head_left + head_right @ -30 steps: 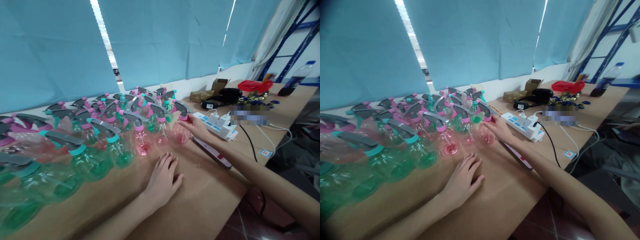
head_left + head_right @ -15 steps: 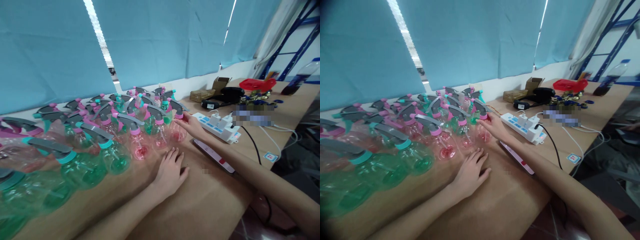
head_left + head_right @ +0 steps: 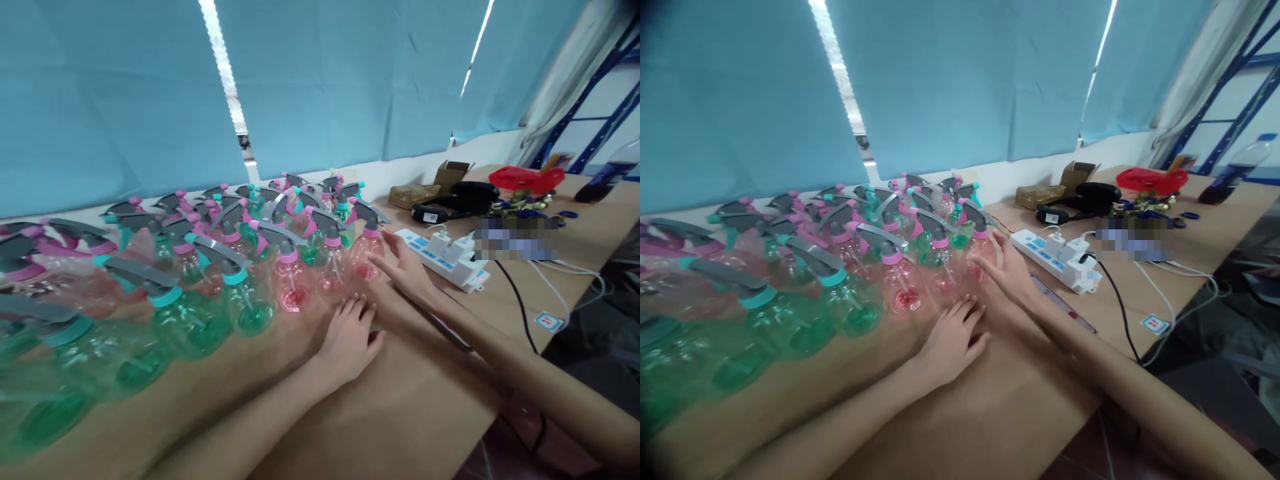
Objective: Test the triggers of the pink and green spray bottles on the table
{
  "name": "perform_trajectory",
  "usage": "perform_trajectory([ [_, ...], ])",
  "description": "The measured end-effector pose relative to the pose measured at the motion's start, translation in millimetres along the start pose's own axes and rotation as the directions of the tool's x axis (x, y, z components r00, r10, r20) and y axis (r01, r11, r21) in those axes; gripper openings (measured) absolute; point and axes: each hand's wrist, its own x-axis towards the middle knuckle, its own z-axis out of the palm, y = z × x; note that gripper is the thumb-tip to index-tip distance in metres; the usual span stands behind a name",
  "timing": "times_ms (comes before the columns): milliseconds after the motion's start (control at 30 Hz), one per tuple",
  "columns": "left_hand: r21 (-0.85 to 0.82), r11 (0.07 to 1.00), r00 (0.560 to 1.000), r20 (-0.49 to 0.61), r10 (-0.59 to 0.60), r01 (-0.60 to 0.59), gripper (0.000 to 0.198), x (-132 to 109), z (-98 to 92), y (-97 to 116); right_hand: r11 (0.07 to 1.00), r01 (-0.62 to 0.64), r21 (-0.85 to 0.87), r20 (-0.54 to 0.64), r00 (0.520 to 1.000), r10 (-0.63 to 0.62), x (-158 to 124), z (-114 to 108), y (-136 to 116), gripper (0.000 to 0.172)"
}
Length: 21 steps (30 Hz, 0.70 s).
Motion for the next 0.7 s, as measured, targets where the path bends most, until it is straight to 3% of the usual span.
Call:
perform_trajectory([
  [100,-0.019,1.000,1.000,-0.027,0.005,-0.006,0.041,-7,0.4,-2,0.998,0.005,-0.060,-0.033,0.999,-0.007,-32,-6,-15,0.067],
  [200,-0.041,0.999,0.999,-0.050,0.015,-0.017,0.038,-23,-2.9,-5,0.989,0.083,-0.125,0.020,0.997,-0.081,-66,-5,-46,0.059],
  [300,-0.052,0.998,0.998,-0.064,0.013,-0.017,0.036,-49,-11.5,-11,0.970,0.189,-0.153,0.247,0.958,-0.147,-89,9,-80,0.050],
  [433,-0.041,0.999,0.998,-0.065,-0.023,0.021,0.033,-99,-32.5,-19,0.953,0.301,0.027,0.404,0.869,-0.286,-100,52,-114,0.032],
  [533,-0.017,0.994,0.992,-0.068,-0.104,0.103,0.028,-148,-52.7,-28,0.934,0.319,0.163,0.496,0.792,-0.357,-106,91,-135,0.028],
  [700,0.041,0.956,0.954,-0.093,-0.286,0.290,0.027,-242,-86.6,-47,0.884,0.321,0.339,0.545,0.699,-0.463,-128,155,-180,0.023],
])
